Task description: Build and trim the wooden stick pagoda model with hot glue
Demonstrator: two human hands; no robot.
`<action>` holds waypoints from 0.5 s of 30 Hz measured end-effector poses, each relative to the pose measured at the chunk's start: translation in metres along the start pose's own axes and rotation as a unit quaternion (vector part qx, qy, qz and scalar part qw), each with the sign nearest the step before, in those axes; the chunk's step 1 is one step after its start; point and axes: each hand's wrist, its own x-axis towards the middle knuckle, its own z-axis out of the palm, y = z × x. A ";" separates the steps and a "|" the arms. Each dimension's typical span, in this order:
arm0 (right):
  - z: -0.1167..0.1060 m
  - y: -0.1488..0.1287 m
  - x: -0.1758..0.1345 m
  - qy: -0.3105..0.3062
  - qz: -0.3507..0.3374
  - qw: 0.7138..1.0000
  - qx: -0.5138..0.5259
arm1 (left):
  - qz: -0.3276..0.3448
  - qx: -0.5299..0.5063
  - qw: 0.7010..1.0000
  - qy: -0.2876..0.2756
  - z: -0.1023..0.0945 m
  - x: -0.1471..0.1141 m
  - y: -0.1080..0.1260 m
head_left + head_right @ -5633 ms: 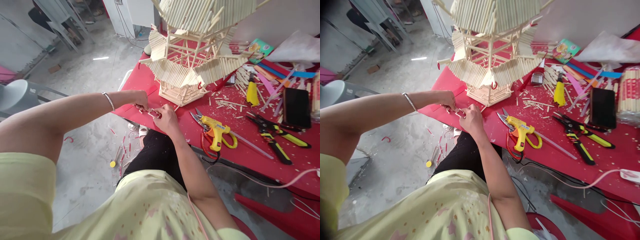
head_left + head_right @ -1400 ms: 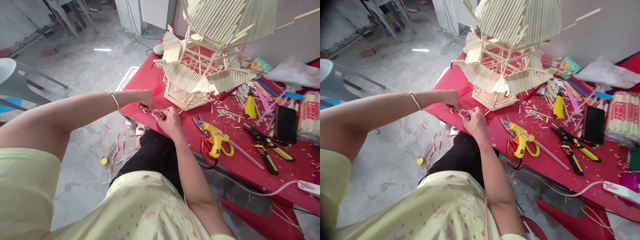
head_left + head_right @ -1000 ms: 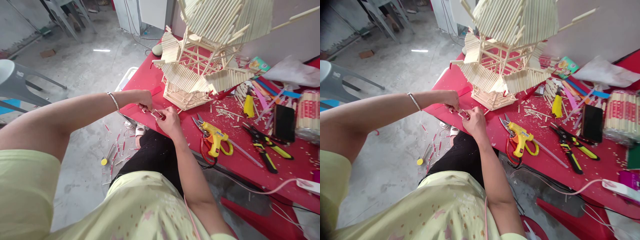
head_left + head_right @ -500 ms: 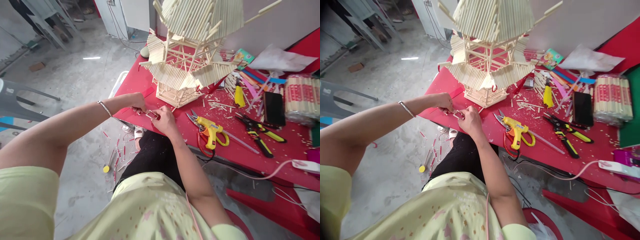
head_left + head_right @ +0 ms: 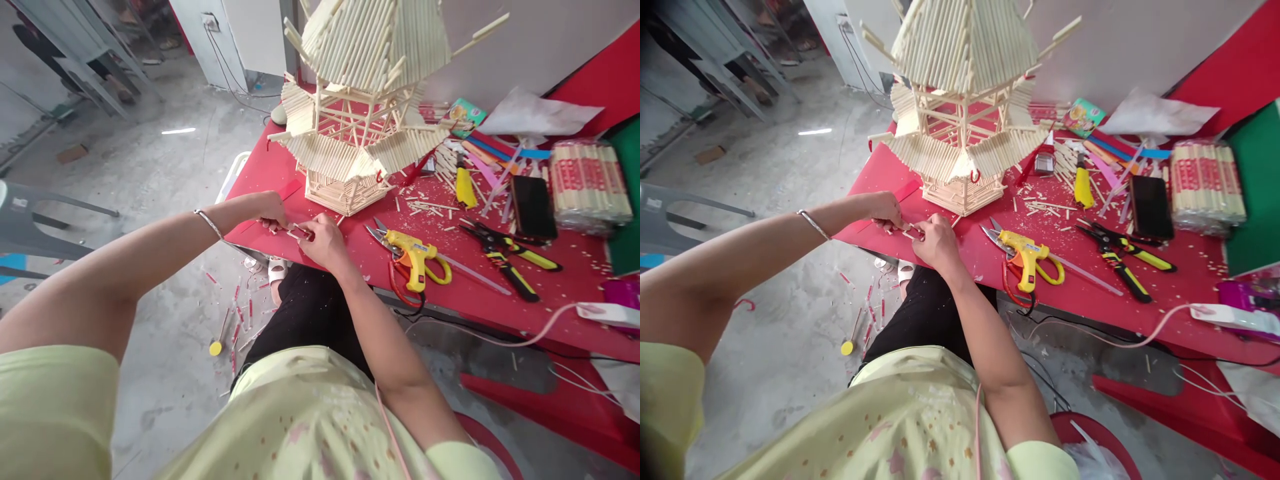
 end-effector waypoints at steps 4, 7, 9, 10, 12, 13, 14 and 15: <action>0.000 -0.001 0.001 -0.003 -0.001 1.000 -0.006 | -0.017 0.013 1.000 -0.001 0.000 -0.001 0.002; -0.001 -0.001 0.000 -0.003 -0.001 1.000 -0.009 | -0.020 0.023 0.999 -0.010 -0.001 0.000 0.002; -0.001 -0.001 0.000 -0.005 -0.002 1.000 -0.008 | -0.017 0.029 0.999 -0.011 -0.002 0.001 0.002; -0.001 -0.001 0.000 -0.007 -0.003 1.000 -0.008 | -0.016 0.030 0.999 -0.010 -0.002 0.001 0.002; -0.002 -0.002 0.000 -0.009 -0.004 1.000 -0.009 | -0.015 0.029 0.999 -0.011 -0.003 0.003 0.001; -0.002 -0.002 0.000 -0.010 -0.004 1.000 -0.009 | -0.015 0.028 0.999 -0.012 -0.003 0.003 0.001; -0.002 -0.002 0.000 -0.009 -0.004 1.000 -0.009 | -0.016 0.026 0.999 -0.015 -0.003 0.004 0.000; -0.002 -0.002 0.000 -0.009 -0.004 1.000 -0.008 | -0.018 0.025 0.999 -0.017 -0.002 0.004 0.000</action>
